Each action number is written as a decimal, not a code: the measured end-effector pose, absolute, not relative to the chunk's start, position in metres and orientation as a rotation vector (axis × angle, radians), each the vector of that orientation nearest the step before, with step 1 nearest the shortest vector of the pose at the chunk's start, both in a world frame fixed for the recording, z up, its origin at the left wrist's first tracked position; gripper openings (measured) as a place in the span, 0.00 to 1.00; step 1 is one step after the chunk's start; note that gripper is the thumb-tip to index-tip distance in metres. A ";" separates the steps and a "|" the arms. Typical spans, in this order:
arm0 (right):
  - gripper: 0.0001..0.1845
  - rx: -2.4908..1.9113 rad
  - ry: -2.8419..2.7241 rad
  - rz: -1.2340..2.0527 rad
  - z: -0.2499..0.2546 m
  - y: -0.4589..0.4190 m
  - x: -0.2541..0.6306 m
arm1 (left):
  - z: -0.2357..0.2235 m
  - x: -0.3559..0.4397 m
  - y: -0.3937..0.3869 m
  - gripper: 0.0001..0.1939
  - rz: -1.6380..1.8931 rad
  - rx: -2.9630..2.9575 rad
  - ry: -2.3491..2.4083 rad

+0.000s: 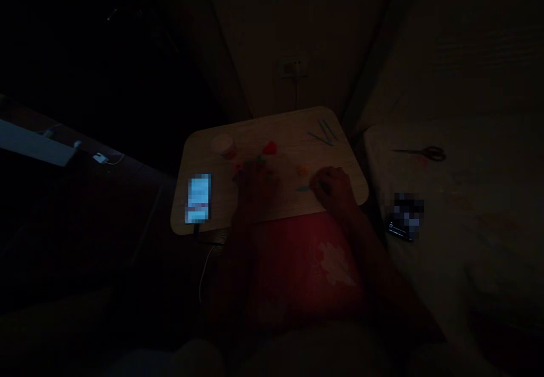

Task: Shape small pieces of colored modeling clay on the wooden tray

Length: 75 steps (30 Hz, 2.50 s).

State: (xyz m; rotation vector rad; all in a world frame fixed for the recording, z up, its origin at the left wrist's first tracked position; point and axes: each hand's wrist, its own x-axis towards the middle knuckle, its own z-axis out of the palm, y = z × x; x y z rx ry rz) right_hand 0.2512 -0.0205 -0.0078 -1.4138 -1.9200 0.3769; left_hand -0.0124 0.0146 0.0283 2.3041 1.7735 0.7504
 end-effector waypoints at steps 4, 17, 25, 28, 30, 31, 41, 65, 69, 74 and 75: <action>0.05 -1.416 -1.875 0.352 -0.007 -0.021 0.250 | 0.022 -0.015 0.012 0.12 0.711 2.335 1.763; 0.08 -1.308 -1.708 0.346 0.001 -0.026 0.242 | 0.027 0.019 0.009 0.06 0.846 2.202 1.577; 0.08 -1.361 -1.915 0.338 -0.007 -0.027 0.243 | 0.011 0.036 0.003 0.09 0.927 2.181 1.375; 0.07 -1.389 -1.935 0.341 -0.008 -0.026 0.243 | 0.008 0.033 0.004 0.06 0.879 2.207 1.401; 0.06 -1.396 -1.951 0.337 -0.008 -0.025 0.243 | 0.006 0.031 0.004 0.05 0.866 2.199 1.423; 0.06 -1.399 -1.962 0.335 -0.007 -0.025 0.243 | 0.005 0.030 0.005 0.05 0.861 2.192 1.426; 0.07 -1.415 -1.993 0.279 -0.003 -0.025 0.242 | 0.001 0.030 0.006 0.04 0.868 2.158 1.343; 0.03 -1.481 -2.053 0.248 -0.001 -0.025 0.244 | -0.001 0.030 0.005 0.04 0.918 2.166 1.316; 0.05 -1.576 -2.085 0.181 0.000 -0.026 0.243 | 0.000 0.031 0.005 0.04 0.842 2.270 1.368; 0.07 -1.717 -1.984 0.257 0.004 -0.033 0.244 | 0.000 0.032 0.004 0.06 0.805 2.286 1.421; 0.07 -1.714 -1.961 0.287 0.005 -0.034 0.244 | 0.000 0.032 0.004 0.06 0.798 2.289 1.417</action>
